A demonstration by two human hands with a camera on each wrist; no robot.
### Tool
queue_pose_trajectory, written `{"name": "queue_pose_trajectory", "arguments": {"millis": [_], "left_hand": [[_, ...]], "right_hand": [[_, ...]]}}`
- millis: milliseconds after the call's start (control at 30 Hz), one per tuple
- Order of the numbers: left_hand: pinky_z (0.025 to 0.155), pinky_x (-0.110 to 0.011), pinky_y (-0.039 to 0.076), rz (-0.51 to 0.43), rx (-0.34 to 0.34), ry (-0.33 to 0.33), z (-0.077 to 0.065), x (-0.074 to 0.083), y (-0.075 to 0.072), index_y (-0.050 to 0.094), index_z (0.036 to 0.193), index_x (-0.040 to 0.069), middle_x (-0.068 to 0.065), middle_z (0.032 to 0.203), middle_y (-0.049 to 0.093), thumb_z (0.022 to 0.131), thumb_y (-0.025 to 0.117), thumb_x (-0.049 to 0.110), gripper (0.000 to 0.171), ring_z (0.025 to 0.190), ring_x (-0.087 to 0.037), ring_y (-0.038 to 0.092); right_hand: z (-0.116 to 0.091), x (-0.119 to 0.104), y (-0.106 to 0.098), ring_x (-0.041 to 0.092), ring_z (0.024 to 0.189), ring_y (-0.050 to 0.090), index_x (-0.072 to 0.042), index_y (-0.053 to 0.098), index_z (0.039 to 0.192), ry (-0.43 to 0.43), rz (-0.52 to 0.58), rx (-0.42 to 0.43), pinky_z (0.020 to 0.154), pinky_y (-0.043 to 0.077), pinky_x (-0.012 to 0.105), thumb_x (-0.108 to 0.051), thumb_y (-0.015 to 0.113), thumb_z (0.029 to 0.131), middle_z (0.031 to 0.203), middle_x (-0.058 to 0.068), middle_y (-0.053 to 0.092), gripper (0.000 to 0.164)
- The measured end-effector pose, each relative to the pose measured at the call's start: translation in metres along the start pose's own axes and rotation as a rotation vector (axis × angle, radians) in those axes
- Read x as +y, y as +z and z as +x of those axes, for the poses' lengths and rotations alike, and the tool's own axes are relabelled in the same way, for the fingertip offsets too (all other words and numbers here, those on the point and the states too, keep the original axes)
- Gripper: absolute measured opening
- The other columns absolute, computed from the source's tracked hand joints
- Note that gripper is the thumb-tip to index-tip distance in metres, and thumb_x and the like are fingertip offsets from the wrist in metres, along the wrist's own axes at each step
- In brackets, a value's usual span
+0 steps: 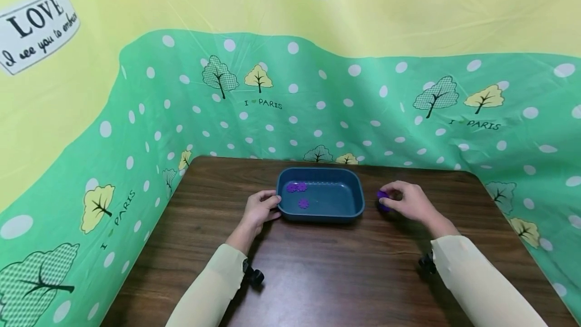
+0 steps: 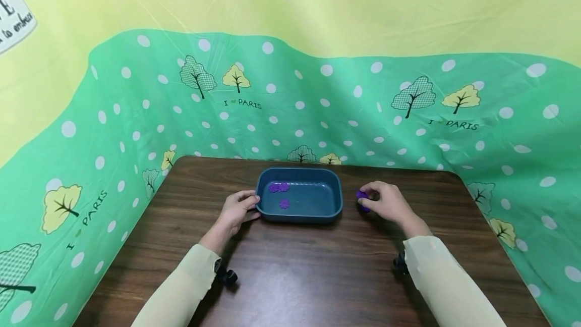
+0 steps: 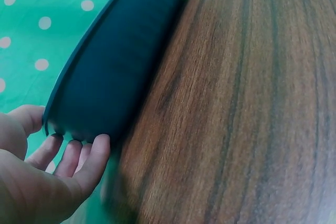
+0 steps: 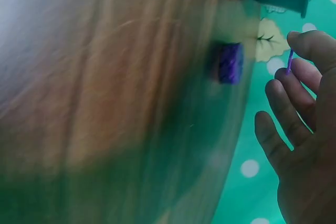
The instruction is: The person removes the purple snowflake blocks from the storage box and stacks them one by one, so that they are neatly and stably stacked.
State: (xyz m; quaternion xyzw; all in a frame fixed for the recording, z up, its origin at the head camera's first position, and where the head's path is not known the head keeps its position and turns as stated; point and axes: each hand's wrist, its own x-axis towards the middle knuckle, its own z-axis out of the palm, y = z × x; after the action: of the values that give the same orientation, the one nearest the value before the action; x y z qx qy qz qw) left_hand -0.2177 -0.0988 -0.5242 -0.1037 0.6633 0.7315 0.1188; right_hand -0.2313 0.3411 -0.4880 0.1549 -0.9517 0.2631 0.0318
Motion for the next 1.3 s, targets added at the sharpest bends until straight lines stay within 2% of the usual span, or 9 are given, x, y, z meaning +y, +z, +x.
{"name": "queue_pose_trajectory", "arguments": {"millis": [133, 267, 400, 567, 667, 967, 1300], "left_hand": [[0.081, -0.036, 0.064, -0.002, 0.003, -0.001, 0.0, 0.0, 0.0, 0.06, 0.139, -0.001, -0.018, 0.126, 0.063, 0.097, 0.067, 0.014, 0.045, 0.106, -0.024, 0.068], [0.082, -0.037, 0.064, -0.001, 0.006, -0.015, 0.001, 0.001, 0.0, 0.06, 0.139, -0.001, -0.018, 0.126, 0.063, 0.097, 0.067, 0.013, 0.045, 0.107, -0.025, 0.067], [0.081, -0.036, 0.065, 0.003, 0.008, -0.018, 0.002, 0.001, 0.0, 0.06, 0.139, 0.0, -0.017, 0.126, 0.063, 0.097, 0.067, 0.014, 0.045, 0.108, -0.025, 0.068], [0.079, -0.039, 0.065, -0.034, -0.004, 0.006, 0.003, -0.001, -0.001, 0.059, 0.138, -0.005, -0.022, 0.125, 0.063, 0.097, 0.067, 0.01, 0.045, 0.105, -0.028, 0.068], [0.08, -0.038, 0.065, -0.05, -0.007, -0.006, 0.003, 0.0, -0.001, 0.059, 0.138, -0.003, -0.022, 0.125, 0.062, 0.097, 0.068, 0.01, 0.045, 0.105, -0.028, 0.066], [0.08, -0.037, 0.065, -0.031, -0.003, 0.001, 0.003, 0.0, 0.0, 0.059, 0.139, -0.003, -0.02, 0.124, 0.063, 0.097, 0.067, 0.012, 0.045, 0.104, -0.025, 0.067], [0.083, -0.036, 0.064, 0.01, 0.014, -0.043, 0.006, 0.002, 0.002, 0.061, 0.14, 0.003, -0.016, 0.127, 0.064, 0.097, 0.067, 0.016, 0.046, 0.106, -0.021, 0.068]], "right_hand": [[-0.007, 0.01, 0.003, 0.032, 0.101, 0.066, -0.004, 0.072, 0.118, 0.043, -0.003, -0.025, 0.086, 0.057, 0.053, -0.024, 0.076, 0.094, 0.11, 0.015, 0.072, 0.032], [-0.012, 0.016, 0.005, 0.036, 0.106, 0.065, -0.004, 0.071, 0.12, 0.082, -0.001, -0.044, 0.091, 0.055, 0.06, -0.028, 0.075, 0.095, 0.114, 0.018, 0.071, 0.035], [-0.015, 0.017, 0.008, 0.039, 0.108, 0.064, -0.004, 0.072, 0.119, 0.088, -0.003, -0.051, 0.092, 0.054, 0.062, -0.027, 0.076, 0.094, 0.115, 0.019, 0.071, 0.035], [-0.016, 0.017, 0.011, 0.042, 0.11, 0.064, -0.003, 0.072, 0.118, 0.1, -0.012, -0.055, 0.093, 0.053, 0.064, -0.027, 0.076, 0.094, 0.116, 0.021, 0.071, 0.035], [-0.015, 0.017, 0.013, 0.043, 0.111, 0.064, -0.003, 0.072, 0.118, 0.112, -0.023, -0.055, 0.094, 0.053, 0.064, -0.027, 0.076, 0.094, 0.116, 0.021, 0.071, 0.034], [-0.014, 0.015, 0.015, 0.042, 0.111, 0.064, -0.004, 0.073, 0.116, 0.107, -0.049, -0.049, 0.094, 0.053, 0.064, -0.027, 0.076, 0.092, 0.116, 0.02, 0.071, 0.033], [-0.012, 0.018, 0.016, 0.041, 0.108, 0.065, -0.005, 0.074, 0.113, 0.072, -0.079, -0.034, 0.092, 0.053, 0.063, -0.027, 0.078, 0.091, 0.113, 0.019, 0.072, 0.031]]}}
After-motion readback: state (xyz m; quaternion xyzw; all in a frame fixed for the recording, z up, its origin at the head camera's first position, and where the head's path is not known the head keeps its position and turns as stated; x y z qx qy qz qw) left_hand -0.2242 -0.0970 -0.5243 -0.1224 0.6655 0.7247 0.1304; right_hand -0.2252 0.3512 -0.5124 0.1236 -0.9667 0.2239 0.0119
